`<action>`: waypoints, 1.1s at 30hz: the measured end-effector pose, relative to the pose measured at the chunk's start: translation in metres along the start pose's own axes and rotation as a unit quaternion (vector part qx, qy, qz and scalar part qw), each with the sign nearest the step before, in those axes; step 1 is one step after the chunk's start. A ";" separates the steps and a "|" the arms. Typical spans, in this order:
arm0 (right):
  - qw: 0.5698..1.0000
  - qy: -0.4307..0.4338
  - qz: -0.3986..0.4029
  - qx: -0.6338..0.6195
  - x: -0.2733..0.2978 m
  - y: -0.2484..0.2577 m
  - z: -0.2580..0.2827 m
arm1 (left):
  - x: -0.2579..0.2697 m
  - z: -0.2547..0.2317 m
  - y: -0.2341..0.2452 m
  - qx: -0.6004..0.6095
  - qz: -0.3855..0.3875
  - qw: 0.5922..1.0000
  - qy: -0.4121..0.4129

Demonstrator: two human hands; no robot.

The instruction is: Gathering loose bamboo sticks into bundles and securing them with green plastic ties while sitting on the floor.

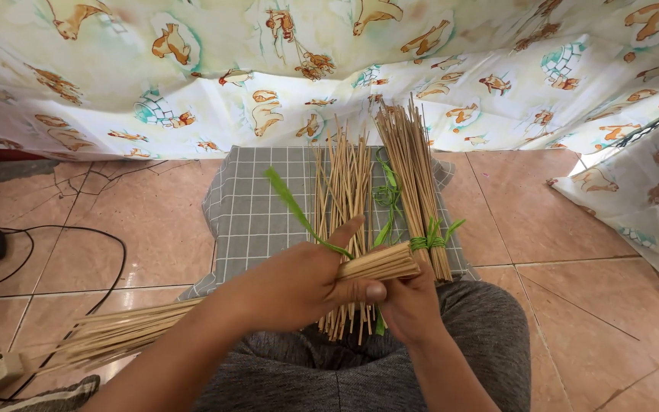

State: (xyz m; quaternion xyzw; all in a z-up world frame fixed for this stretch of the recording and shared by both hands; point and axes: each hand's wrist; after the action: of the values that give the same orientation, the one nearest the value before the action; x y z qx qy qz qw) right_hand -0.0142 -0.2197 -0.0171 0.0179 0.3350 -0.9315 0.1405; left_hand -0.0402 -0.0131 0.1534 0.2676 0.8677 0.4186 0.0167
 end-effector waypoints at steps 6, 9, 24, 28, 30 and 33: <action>0.995 0.006 0.018 0.101 0.005 0.000 -0.001 | 0.005 -0.013 0.007 0.042 -0.016 0.995 0.090; 0.959 0.010 0.095 0.266 0.009 -0.027 0.029 | 0.004 -0.010 0.015 -0.054 -0.035 0.997 0.037; 0.788 0.144 0.170 0.574 -0.033 -0.093 0.122 | 0.019 -0.008 -0.011 -0.322 -0.004 0.947 0.008; 0.908 -0.037 0.236 0.344 -0.048 -0.045 0.060 | 0.032 -0.011 -0.008 -0.271 -0.054 0.961 -0.021; 0.927 -0.002 0.269 0.261 -0.042 -0.032 0.029 | 0.034 -0.011 0.001 -0.219 -0.046 0.974 0.045; 0.896 0.045 0.200 0.393 -0.024 -0.038 0.017 | 0.026 -0.011 0.011 -0.180 0.001 0.976 0.125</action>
State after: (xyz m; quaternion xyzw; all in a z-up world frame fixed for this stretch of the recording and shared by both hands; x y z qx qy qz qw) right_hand -0.0009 -0.1964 0.0227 0.1804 -0.0631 -0.9376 0.2904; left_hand -0.0602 -0.0023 0.1738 0.2069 0.7732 0.5977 -0.0447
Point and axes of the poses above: each hand's wrist, its own x-axis away from the middle knuckle, its own y-axis out of the back of the hand, z = x × y, and after that the axes turned 6 degrees about -z, right-handed
